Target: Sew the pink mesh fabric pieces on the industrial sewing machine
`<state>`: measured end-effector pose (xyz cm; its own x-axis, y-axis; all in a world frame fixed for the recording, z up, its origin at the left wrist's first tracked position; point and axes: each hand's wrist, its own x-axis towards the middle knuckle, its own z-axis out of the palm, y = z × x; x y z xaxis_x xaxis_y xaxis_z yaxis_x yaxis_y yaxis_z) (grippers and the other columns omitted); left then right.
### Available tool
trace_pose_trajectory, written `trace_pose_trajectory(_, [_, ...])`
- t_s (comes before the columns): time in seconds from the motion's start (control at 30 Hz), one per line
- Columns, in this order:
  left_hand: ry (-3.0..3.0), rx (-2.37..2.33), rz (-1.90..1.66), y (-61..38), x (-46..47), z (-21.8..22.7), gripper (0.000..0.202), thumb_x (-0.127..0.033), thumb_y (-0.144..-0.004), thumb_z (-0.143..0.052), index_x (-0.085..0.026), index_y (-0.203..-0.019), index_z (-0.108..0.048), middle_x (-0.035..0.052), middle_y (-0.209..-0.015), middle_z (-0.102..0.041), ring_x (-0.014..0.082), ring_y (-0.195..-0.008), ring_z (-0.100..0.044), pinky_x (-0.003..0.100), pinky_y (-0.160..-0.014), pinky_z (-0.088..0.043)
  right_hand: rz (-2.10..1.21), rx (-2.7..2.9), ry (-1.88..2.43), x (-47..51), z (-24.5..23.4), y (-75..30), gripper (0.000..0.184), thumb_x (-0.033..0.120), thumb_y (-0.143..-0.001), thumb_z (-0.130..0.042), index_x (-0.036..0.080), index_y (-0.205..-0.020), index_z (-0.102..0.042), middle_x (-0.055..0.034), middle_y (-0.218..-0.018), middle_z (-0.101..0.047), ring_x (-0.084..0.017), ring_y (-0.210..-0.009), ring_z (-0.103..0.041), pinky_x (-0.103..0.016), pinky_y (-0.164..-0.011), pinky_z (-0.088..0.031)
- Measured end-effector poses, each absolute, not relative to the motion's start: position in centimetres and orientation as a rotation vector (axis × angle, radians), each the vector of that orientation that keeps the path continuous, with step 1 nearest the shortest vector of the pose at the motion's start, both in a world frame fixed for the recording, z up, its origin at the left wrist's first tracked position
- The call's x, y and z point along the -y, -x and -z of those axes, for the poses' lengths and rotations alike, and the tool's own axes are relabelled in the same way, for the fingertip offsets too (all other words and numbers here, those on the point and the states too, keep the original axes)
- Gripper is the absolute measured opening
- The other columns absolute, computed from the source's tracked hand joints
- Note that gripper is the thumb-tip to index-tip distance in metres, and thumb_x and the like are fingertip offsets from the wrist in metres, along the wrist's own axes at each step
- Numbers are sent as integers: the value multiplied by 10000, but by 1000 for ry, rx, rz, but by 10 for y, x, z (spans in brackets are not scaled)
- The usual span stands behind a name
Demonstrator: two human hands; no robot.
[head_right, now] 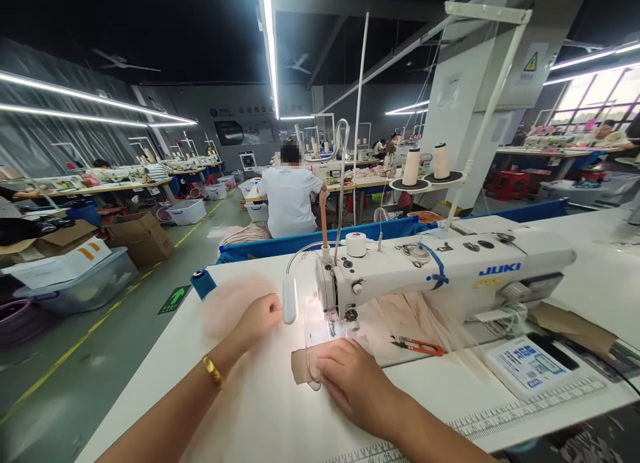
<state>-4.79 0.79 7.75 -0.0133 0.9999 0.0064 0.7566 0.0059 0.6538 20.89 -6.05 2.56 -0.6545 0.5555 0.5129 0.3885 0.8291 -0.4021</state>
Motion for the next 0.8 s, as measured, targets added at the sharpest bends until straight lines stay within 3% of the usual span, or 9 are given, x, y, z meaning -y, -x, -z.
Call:
trace_pose_trajectory(0.1, [-1659, -1712, -789, 74, 9, -100, 374, -382, -794, -618, -248, -665, -294, 22, -743, -646, 221, -819, -676, 257, -606, -415, -433, 2286, 567, 69, -35, -191, 298, 118, -1022, -469, 250, -1246, -614, -87, -1161, -712, -221, -1047, -665, -363, -915, -562])
trace_pose_trajectory(0.2, [-1571, -1613, -819, 90, 39, -125, 278, -279, -694, -596, -240, -690, -320, 63, -935, -734, 211, -873, -700, 260, -635, -452, -531, 2237, 552, 74, -48, -167, 442, 162, -1035, -490, 276, -1461, -503, -126, -1409, -631, -250, -1283, -604, -407, -1057, -532])
trace_pose_trajectory(0.27, [-1520, -1537, -778, 92, 61, -139, 186, -216, -636, -559, -227, -749, -411, 63, -967, -758, 186, -801, -697, 251, -600, -426, -689, 2210, 598, 73, -59, -149, 558, 251, -1048, -523, 281, -1582, -365, -148, -1582, -490, -292, -1468, -452, -515, -1193, -413])
trace_pose_trajectory(0.33, [-1456, -1352, -686, 92, 82, -151, 243, -174, -628, -532, -218, -861, -481, 44, -963, -772, 151, -715, -679, 239, -579, -390, -970, 2142, 614, 67, -69, -131, 670, 388, -1025, -614, 274, -1611, -308, -151, -1658, -381, -319, -1553, -313, -582, -1257, -282])
trace_pose_trajectory(0.4, [-1426, -1174, -594, 92, 99, -159, 294, -146, -652, -515, -215, -938, -500, 28, -943, -782, 123, -646, -664, 228, -571, -372, -1348, 2026, 495, 56, -76, -114, 695, 515, -922, -753, 240, -1491, -464, -149, -1556, -491, -326, -1499, -385, -552, -1234, -319])
trace_pose_trajectory(0.47, [-1445, -1116, -563, 99, 108, -164, 299, -137, -696, -515, -209, -986, -530, 13, -899, -771, 106, -606, -645, 215, -554, -362, -1775, 1891, 309, 45, -78, -101, 633, 574, -766, -882, 204, -1212, -627, -92, -1223, -670, -283, -1243, -599, -466, -1092, -472])
trace_pose_trajectory(0.57, [-1488, -1209, -700, 122, 104, -164, 251, -168, -755, -548, -194, -1003, -570, 11, -858, -751, 79, -550, -575, 197, -515, -333, -2219, 1722, 258, 30, -72, -87, 591, 526, -549, -1003, 173, -858, -643, 26, -767, -620, -156, -757, -627, -352, -825, -541])
trace_pose_trajectory(0.67, [-1493, -1378, -964, 154, 79, -150, 234, -239, -778, -574, -185, -1005, -589, 50, -915, -776, 67, -499, -516, 198, -490, -335, -2139, 1591, 412, 12, -65, -74, 566, 533, -527, -985, 180, -704, -578, 40, -677, -570, -136, -675, -588, -365, -805, -547])
trace_pose_trajectory(0.8, [-1524, -1701, -1292, 186, 31, -114, 295, -297, -812, -519, -179, -1067, -609, 102, -1022, -788, 114, -542, -589, 226, -490, -433, -1796, 1425, 597, -28, -61, -41, 465, 612, -741, -773, 212, -805, -545, 10, -767, -587, -160, -762, -608, -300, -737, -521])
